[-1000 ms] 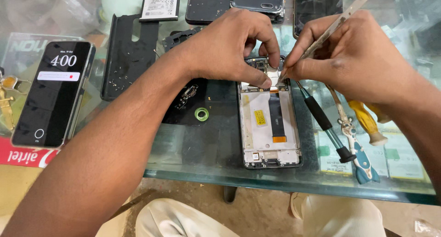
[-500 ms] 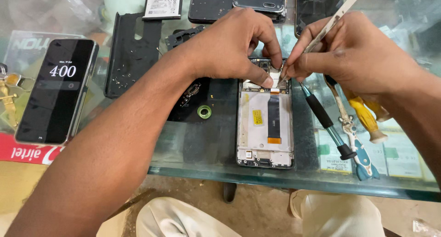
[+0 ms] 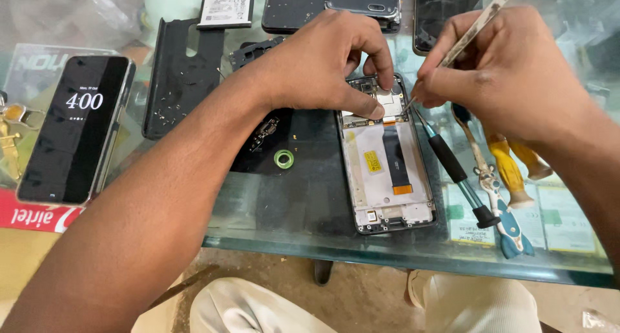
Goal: The person uses tweezers and a screwdriver to remove screws and lift a metal bracket from the internal chassis of a disassembled smartphone. They carefully maneuver the bracket away from the motherboard and camera module area.
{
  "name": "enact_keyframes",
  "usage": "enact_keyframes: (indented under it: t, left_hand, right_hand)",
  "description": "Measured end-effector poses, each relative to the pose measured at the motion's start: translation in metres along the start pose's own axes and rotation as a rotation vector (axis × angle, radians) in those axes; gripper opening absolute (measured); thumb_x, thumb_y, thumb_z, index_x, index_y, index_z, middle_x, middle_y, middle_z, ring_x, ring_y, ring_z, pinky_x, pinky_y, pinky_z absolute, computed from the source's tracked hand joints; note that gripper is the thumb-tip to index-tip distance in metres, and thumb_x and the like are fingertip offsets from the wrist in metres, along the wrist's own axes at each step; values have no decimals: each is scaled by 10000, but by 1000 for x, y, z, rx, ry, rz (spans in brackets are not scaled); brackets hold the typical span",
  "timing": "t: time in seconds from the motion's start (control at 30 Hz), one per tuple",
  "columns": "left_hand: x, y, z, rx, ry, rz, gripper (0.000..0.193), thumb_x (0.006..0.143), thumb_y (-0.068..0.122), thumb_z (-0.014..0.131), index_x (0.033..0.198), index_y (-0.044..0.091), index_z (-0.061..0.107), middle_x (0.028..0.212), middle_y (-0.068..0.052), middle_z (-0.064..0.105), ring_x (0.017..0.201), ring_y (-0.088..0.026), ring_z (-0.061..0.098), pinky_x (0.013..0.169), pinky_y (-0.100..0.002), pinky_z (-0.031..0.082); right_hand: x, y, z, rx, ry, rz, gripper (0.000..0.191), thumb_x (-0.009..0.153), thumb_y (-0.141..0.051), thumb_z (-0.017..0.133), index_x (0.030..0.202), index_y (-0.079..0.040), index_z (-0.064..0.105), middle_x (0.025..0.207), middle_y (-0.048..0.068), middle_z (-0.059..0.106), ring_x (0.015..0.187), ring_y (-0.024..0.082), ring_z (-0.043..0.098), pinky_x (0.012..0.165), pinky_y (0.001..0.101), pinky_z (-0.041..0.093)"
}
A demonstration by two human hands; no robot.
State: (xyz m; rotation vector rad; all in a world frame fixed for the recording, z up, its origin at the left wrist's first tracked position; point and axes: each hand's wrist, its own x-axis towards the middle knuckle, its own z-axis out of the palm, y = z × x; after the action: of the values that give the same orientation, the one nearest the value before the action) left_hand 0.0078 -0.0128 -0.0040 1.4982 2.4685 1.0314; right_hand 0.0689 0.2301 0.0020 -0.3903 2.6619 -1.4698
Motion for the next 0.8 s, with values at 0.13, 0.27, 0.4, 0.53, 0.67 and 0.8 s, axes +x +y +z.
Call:
enact_keyframes:
  t: [0.13,0.27,0.4,0.53,0.67,0.8]
  left_hand:
    - [2,-1,2,-17,-11,-32,359,633,229,995,910,135,787,868,46,621,652,-102,494,546,-287,404]
    - [1,-1,1,6,-9,33,365,658,237,1009,919,119,782,868,42,618,676,-90,516,566,-278,424]
    - [1,2,1,-7,-24,-72,412,587,247,1026,898,131,782,856,62,629,652,-80,510,549,-271,426]
    - [1,5,4,-12,-7,-125,414,562,225,1033,880,138,783,858,71,641,645,-80,508,544,-274,425]
    - [1,5,4,-15,11,-127,412,563,234,1035,876,141,783,855,68,639,653,-79,520,548,-277,433]
    - [1,4,4,4,-2,-125,420,557,243,1036,876,139,783,840,60,634,655,-91,535,557,-293,437]
  right_hand:
    - [-1,-4,2,-53,11,34,57,813,-39,733,796,9,708,732,87,753,637,99,684,569,239,516]
    - [-1,-7,6,-76,16,86,63,796,-44,757,796,10,726,700,94,742,600,102,662,540,243,491]
    - [-2,-8,8,-58,24,97,53,795,-43,746,792,6,725,695,89,741,593,97,661,530,244,481]
    - [-3,-7,7,-36,32,133,58,824,-37,727,814,21,723,717,105,748,583,116,625,497,265,422]
    - [-2,-2,8,115,18,92,75,832,-31,718,842,38,691,781,116,764,645,123,683,570,240,498]
    - [-2,0,8,160,16,96,52,834,10,688,857,57,683,820,164,757,688,158,700,635,261,550]
